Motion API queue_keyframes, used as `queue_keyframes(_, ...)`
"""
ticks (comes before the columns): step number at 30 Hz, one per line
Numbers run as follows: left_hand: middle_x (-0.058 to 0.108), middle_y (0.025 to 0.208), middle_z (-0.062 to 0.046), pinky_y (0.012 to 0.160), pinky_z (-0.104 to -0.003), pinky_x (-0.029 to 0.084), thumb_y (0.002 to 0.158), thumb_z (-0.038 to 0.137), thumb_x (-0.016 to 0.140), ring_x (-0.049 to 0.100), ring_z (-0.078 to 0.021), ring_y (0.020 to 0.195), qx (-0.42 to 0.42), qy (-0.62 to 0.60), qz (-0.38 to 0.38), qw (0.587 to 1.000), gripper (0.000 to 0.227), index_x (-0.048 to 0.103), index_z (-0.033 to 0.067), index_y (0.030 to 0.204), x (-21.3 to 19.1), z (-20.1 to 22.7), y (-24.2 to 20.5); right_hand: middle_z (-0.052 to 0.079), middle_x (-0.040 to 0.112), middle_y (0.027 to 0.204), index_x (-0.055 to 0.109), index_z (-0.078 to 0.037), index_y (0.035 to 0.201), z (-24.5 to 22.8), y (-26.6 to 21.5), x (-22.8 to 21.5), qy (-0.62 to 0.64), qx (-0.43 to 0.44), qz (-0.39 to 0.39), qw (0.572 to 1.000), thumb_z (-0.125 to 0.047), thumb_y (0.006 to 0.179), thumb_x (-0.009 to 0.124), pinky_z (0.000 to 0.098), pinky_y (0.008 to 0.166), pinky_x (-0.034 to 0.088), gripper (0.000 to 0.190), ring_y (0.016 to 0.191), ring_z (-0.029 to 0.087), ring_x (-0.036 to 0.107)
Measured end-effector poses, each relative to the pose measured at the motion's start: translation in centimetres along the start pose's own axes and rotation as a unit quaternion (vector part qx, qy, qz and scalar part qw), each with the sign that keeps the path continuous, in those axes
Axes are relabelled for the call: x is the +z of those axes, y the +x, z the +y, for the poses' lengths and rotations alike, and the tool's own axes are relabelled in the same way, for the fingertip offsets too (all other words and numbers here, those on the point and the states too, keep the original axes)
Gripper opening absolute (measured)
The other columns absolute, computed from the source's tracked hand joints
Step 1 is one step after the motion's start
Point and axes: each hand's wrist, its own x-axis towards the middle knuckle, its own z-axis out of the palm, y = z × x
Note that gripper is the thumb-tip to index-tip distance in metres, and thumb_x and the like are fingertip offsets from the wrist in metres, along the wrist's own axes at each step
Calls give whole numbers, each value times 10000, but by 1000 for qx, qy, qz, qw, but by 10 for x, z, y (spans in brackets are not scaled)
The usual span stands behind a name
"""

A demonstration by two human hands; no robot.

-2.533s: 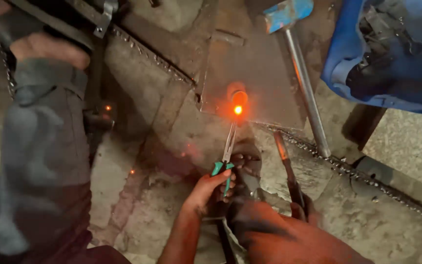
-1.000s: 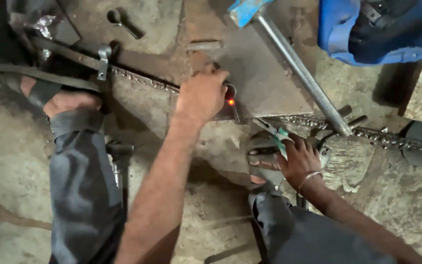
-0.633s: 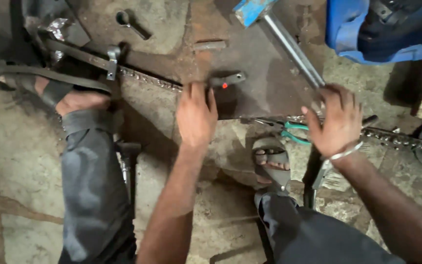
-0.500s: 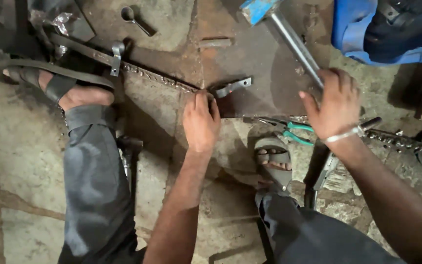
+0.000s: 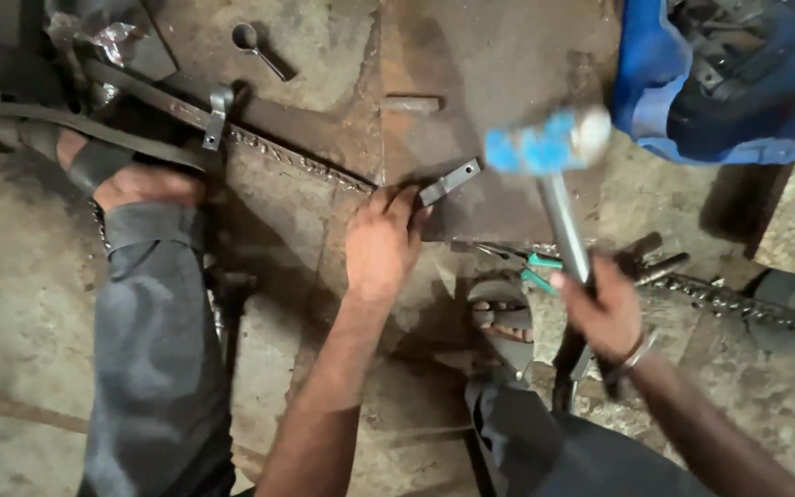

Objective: Welding and hammering small metal ring components onto a metal base sheet in a workshop.

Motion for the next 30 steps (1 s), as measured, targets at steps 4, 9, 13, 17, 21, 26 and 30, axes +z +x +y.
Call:
queue_keyframes(4,689,1217,-90,866,-483,509,905,310,737,647,-333,1037,10,26,55,998,416,679,106,1263,-8,14,-4,95,552,612,579,-51,904,22,-48,20,-3,92,-32,995,-382,896,716,432,529,433,359,546,242,561)
queue_keyframes(9,683,1148,-82,878,-480,502,920,303,706,650,-323,999,17,68,38,997,349,706,126,1222,-12,13,1,109,572,643,591,-55,912,4,-40,3,-17,13,-32,999,-340,944,674,420,539,423,299,577,252,566)
queue_keyframes(13,679,1132,-88,865,-477,491,956,301,684,645,-328,1005,22,70,13,997,306,706,103,1188,-10,15,-1,105,608,593,600,-62,907,-40,-41,-16,100,17,-42,994,-278,956,607,367,510,482,222,513,244,618)
queue_keyframes(17,674,1129,-88,896,-479,489,954,286,676,630,-327,1016,49,85,30,995,314,704,82,1192,-8,15,0,114,624,713,576,-12,1041,-36,-23,-6,18,-160,89,983,-273,1018,565,351,584,500,262,619,236,655)
queue_keyframes(21,674,1142,-79,936,-469,486,946,261,662,625,-312,1062,52,100,42,993,311,704,91,1203,-4,14,-1,157,614,689,575,-29,1039,-28,-5,3,-109,-1,-27,994,-360,1006,599,440,532,494,333,591,340,632)
queue_keyframes(26,671,1152,-78,940,-467,475,956,287,653,616,-311,1099,18,92,-16,995,278,707,106,1160,-14,20,10,168,592,673,580,-63,1016,-16,-20,8,-58,10,-1,998,-383,1029,557,481,574,478,321,609,371,631)
queue_keyframes(30,714,1052,-141,799,-522,528,961,361,606,686,-375,938,-75,39,-46,995,307,721,96,1066,-12,16,13,176,583,616,577,-66,978,11,-52,23,-30,89,-20,995,-390,981,575,487,538,444,324,560,366,618)
